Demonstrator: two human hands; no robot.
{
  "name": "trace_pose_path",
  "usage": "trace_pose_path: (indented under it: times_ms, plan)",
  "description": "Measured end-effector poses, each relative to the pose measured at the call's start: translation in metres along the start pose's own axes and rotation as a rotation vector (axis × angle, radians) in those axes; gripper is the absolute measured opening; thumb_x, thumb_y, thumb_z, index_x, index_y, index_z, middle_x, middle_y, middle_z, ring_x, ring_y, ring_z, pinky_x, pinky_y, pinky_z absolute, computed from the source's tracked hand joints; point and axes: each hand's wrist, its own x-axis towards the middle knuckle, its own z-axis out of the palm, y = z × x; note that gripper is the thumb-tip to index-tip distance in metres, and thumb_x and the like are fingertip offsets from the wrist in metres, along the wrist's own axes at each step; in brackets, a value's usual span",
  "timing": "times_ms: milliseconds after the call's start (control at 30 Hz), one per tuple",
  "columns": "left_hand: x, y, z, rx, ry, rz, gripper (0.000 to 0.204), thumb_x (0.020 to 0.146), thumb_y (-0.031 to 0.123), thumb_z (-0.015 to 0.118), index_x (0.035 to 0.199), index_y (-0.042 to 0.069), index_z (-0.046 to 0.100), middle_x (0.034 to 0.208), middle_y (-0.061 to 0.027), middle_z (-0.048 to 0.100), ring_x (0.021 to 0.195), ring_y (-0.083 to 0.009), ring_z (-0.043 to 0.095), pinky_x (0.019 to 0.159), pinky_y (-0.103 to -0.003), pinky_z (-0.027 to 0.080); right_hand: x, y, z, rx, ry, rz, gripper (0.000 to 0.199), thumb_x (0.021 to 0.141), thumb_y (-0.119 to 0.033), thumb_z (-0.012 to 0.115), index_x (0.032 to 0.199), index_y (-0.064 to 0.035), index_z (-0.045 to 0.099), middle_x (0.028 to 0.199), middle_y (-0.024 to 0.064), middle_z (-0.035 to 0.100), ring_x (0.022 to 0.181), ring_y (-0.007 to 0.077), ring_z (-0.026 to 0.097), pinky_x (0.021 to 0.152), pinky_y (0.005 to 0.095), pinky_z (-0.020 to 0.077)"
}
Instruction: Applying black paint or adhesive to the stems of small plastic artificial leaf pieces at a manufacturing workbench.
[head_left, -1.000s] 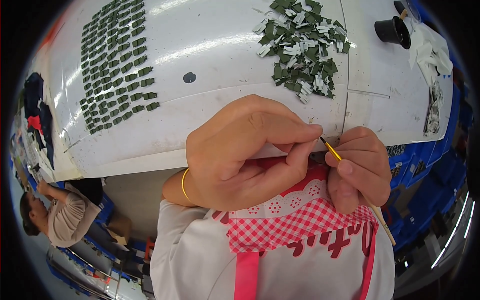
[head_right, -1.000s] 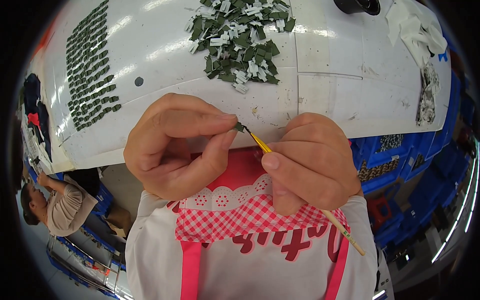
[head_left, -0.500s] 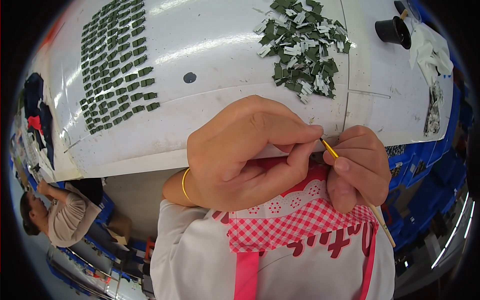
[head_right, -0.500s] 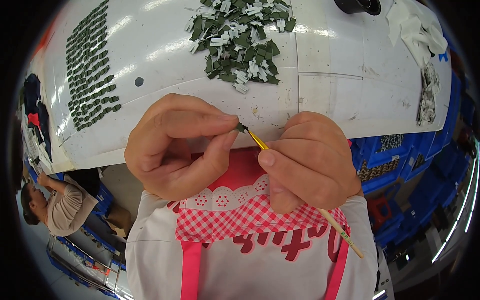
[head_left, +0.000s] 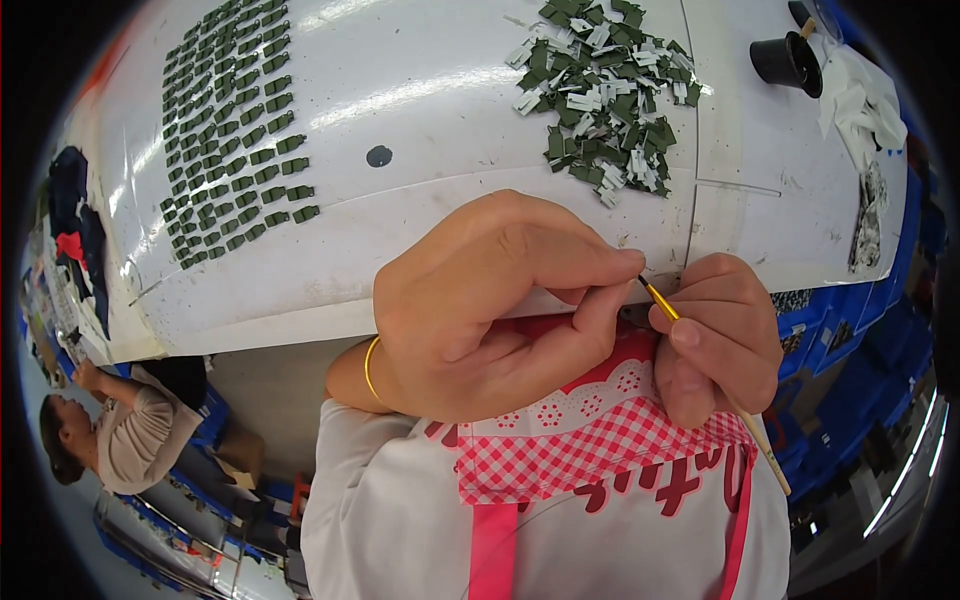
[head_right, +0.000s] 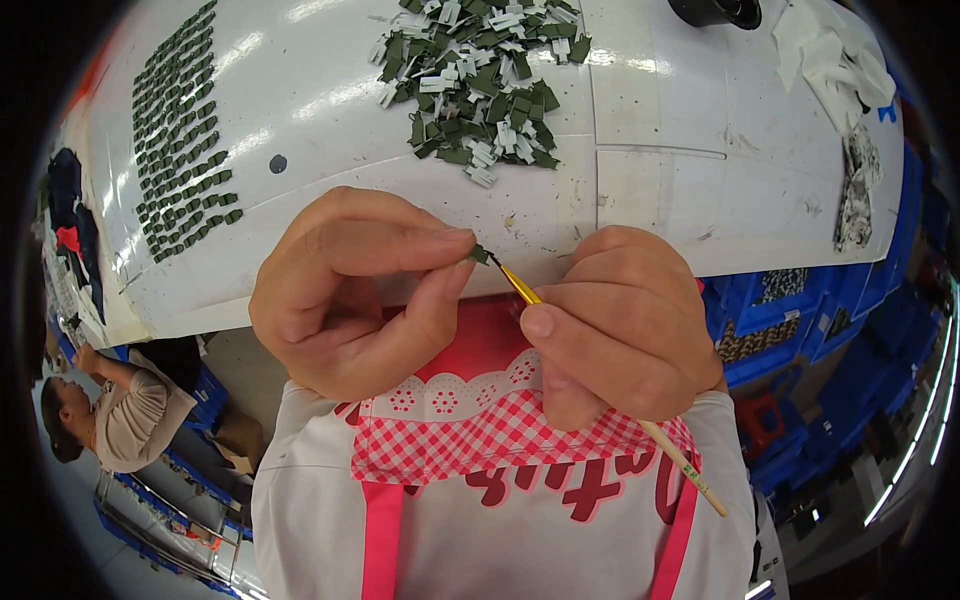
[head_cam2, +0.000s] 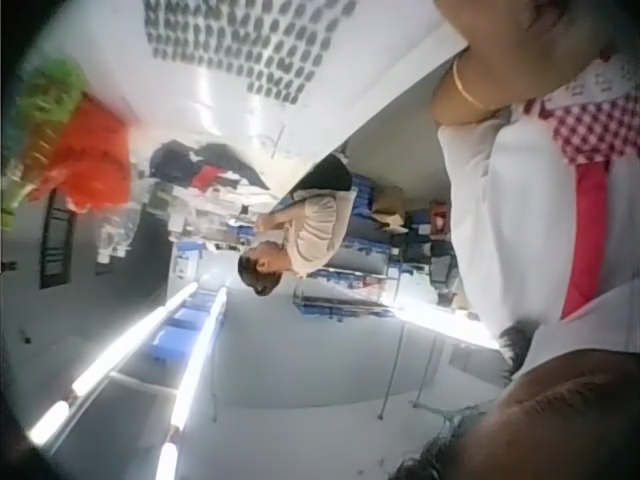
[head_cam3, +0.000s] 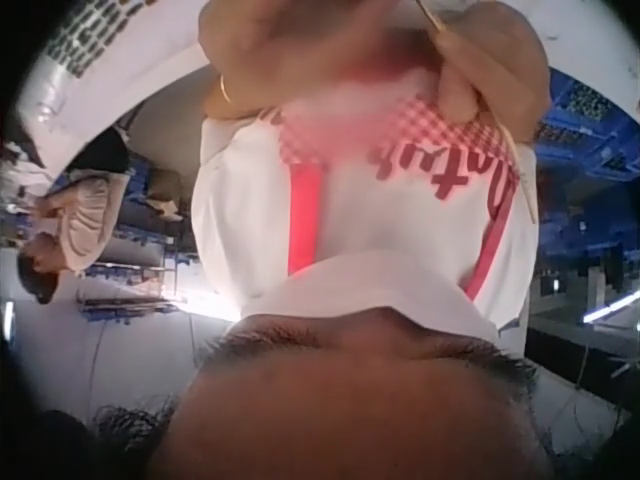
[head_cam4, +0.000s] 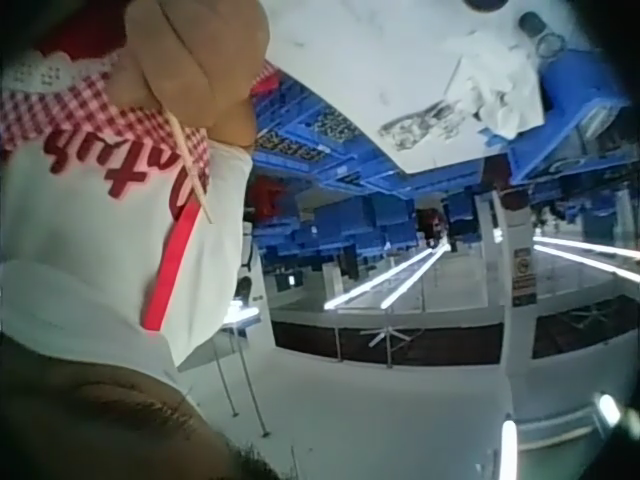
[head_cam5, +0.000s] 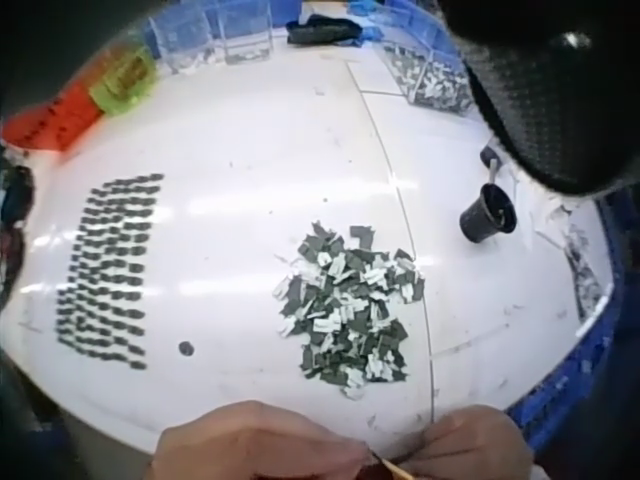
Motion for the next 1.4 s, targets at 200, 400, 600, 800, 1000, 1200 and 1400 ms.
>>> trace_pose_path:
  times_ms: [200, 400, 600, 800, 1000, 1200, 1400]
  plan:
    - [0.0, 0.001, 0.0, 0.0, 0.004, -0.007, 0.027, 0.065, -0.016, 0.064, 0.087, -0.002, 0.067, 0.088, -0.012, 0.066, 0.056, -0.0092, 0.05, 0.049, -0.017, 0.035, 0.001, 0.0, -0.002, 0.004, -0.023, 0.005, 0.017, 0.074, -0.008, 0.058, 0.087, 0.0013, 0.065, 0.073, 0.0115, 0.063, 0.053, 0.0175, 0.049, 0.048, 0.0315, 0.0434]
    - [0.0, -0.002, 0.0, -0.019, 0.007, 0.007, 0.027, 0.065, -0.017, 0.063, 0.087, -0.002, 0.067, 0.088, -0.012, 0.065, 0.057, -0.0094, 0.05, 0.05, -0.017, 0.036, -0.001, -0.001, -0.003, 0.011, -0.018, 0.011, 0.018, 0.077, -0.009, 0.056, 0.09, 0.0011, 0.063, 0.073, 0.0129, 0.063, 0.054, 0.0178, 0.049, 0.049, 0.032, 0.0427]
    - [0.002, 0.001, -0.002, 0.025, -0.017, 0.006, 0.027, 0.065, -0.017, 0.064, 0.088, -0.002, 0.067, 0.089, -0.0124, 0.065, 0.061, -0.0109, 0.052, 0.055, -0.018, 0.039, -0.004, -0.001, -0.009, 0.03, 0.005, 0.029, 0.02, 0.088, -0.014, 0.05, 0.099, -0.0005, 0.059, 0.073, 0.0156, 0.064, 0.057, 0.0186, 0.05, 0.053, 0.0333, 0.0429]
    - [0.004, 0.003, -0.002, 0.04, -0.016, -0.023, 0.027, 0.065, -0.016, 0.066, 0.088, -0.003, 0.068, 0.089, -0.0127, 0.066, 0.065, -0.0131, 0.055, 0.059, -0.02, 0.043, -0.004, 0.0, -0.004, 0.057, 0.132, 0.055, 0.02, 0.09, -0.016, 0.049, 0.1, -0.0014, 0.058, 0.073, 0.0151, 0.065, 0.059, 0.0187, 0.051, 0.053, 0.0328, 0.0434]
    - [0.003, -0.001, -0.002, 0.036, -0.021, 0.008, 0.027, 0.064, -0.016, 0.067, 0.087, -0.003, 0.068, 0.089, -0.0132, 0.067, 0.068, -0.0148, 0.059, 0.061, -0.02, 0.046, -0.005, 0.0, -0.008, 0.048, 0.026, 0.01, 0.02, 0.088, -0.014, 0.048, 0.1, -0.0011, 0.058, 0.073, 0.0154, 0.065, 0.058, 0.0186, 0.051, 0.053, 0.0329, 0.0439]
    - [0.002, -0.001, -0.002, 0.04, -0.027, 0.037, 0.027, 0.064, -0.017, 0.067, 0.086, -0.002, 0.068, 0.088, -0.0133, 0.067, 0.068, -0.0153, 0.061, 0.062, -0.021, 0.047, -0.002, -0.001, -0.005, -0.035, -0.031, 0.007, 0.019, 0.085, -0.011, 0.049, 0.098, -0.0006, 0.058, 0.074, 0.016, 0.065, 0.058, 0.0186, 0.05, 0.052, 0.0335, 0.044]
    - [0.002, 0.001, -0.001, 0.037, -0.018, 0.004, 0.027, 0.063, -0.017, 0.067, 0.085, -0.002, 0.068, 0.087, -0.0128, 0.068, 0.068, -0.0151, 0.061, 0.061, -0.021, 0.047, -0.003, 0.001, -0.002, -0.077, -0.033, -0.043, 0.019, 0.083, -0.01, 0.049, 0.097, 0.0005, 0.058, 0.074, 0.0169, 0.065, 0.058, 0.0186, 0.05, 0.051, 0.0336, 0.0436]
